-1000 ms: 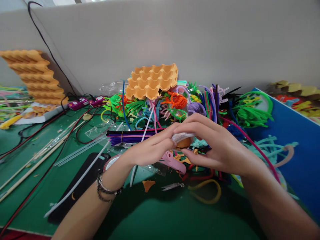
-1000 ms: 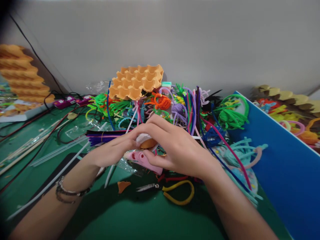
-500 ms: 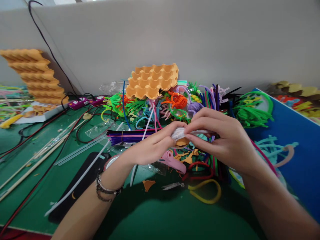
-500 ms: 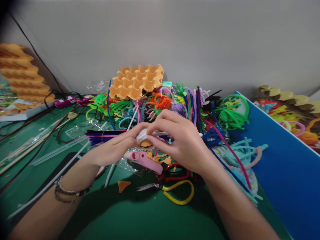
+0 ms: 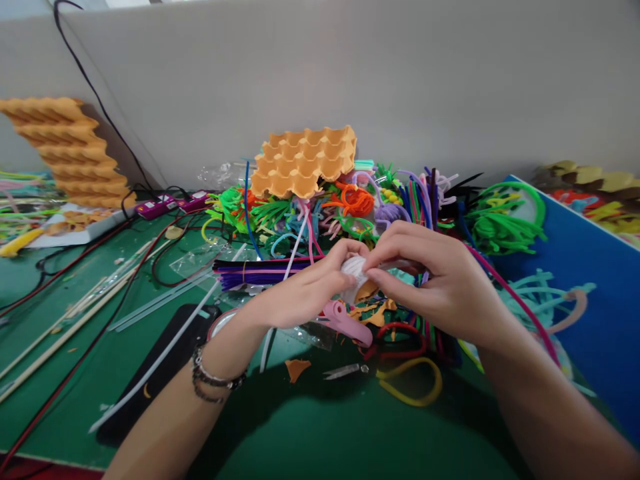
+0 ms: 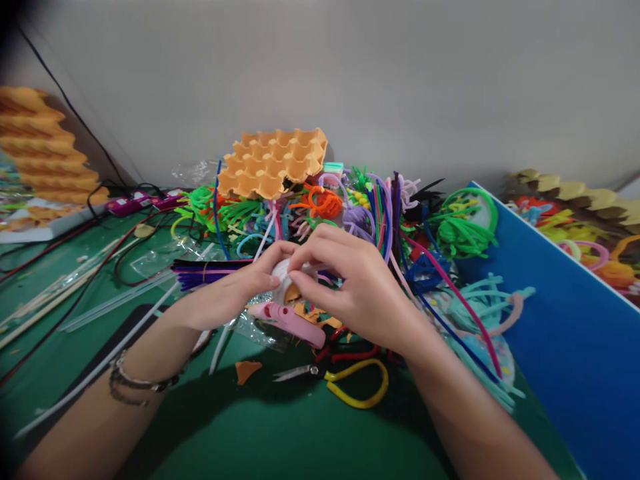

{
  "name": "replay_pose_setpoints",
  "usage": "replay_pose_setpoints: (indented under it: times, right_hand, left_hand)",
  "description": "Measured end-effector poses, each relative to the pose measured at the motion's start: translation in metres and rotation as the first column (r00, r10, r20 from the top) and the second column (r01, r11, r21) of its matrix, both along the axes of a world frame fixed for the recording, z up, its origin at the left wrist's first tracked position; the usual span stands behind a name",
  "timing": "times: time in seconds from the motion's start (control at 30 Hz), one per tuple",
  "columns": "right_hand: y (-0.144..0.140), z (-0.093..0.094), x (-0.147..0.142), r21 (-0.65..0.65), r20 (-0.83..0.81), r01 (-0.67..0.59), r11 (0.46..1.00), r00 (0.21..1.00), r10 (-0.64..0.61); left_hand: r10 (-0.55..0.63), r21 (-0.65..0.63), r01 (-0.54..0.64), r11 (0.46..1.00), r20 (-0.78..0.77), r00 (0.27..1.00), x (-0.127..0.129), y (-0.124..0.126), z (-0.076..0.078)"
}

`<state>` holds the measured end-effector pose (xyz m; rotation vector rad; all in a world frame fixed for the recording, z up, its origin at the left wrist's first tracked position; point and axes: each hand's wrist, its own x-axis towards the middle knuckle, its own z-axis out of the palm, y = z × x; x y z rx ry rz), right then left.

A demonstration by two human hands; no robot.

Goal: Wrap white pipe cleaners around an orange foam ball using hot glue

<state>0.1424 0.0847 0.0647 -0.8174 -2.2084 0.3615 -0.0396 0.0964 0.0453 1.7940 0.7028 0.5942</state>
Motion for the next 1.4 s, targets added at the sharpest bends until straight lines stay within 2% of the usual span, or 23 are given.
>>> replay_pose_setpoints:
  times: [0.17,0.63,0.8,0.9,1.07,1.23,1.4]
  right_hand:
    - [-0.001,0.0,-0.002,-0.027,0.003,0.001,1.0,1.0,-0.001]
    - [-0.001,-0.004,-0.007,0.056,0.043,-0.024,0.998,0.999,0.022]
    - [-0.001,-0.004,-0.006,0.051,0.041,0.015,0.999,0.999,-0.017]
    - [-0.001,0.0,-0.002,0.044,0.037,0.041,0.998,0.998,-0.043]
    - [0.0,0.005,0.007,0.143,0.056,0.085,0.986,0.994,-0.093]
    - [0.001,0.006,0.009,0.198,0.105,0.074,0.978,0.99,-0.096]
    - [0.002,0.005,0.008,0.223,0.119,0.057,0.973,0.989,-0.085]
  left_hand:
    - [-0.024,-0.028,0.025,0.999,0.018,1.0,0.002,-0.002,0.0]
    - [0.015,0.13,-0.017,0.991,0.017,1.0,0.009,-0.007,-0.001]
    - [0.073,0.148,-0.073,0.986,0.006,0.997,0.009,-0.006,-0.004]
    - [0.105,0.106,-0.105,0.989,-0.002,0.994,0.009,-0.005,-0.005]
    - [0.101,-0.024,-0.101,0.995,0.017,0.995,0.006,0.0,-0.004]
    - [0.082,-0.113,-0.071,0.991,0.097,0.992,0.003,0.005,-0.006]
    - [0.109,-0.165,-0.091,0.982,0.106,0.988,0.003,0.007,-0.004]
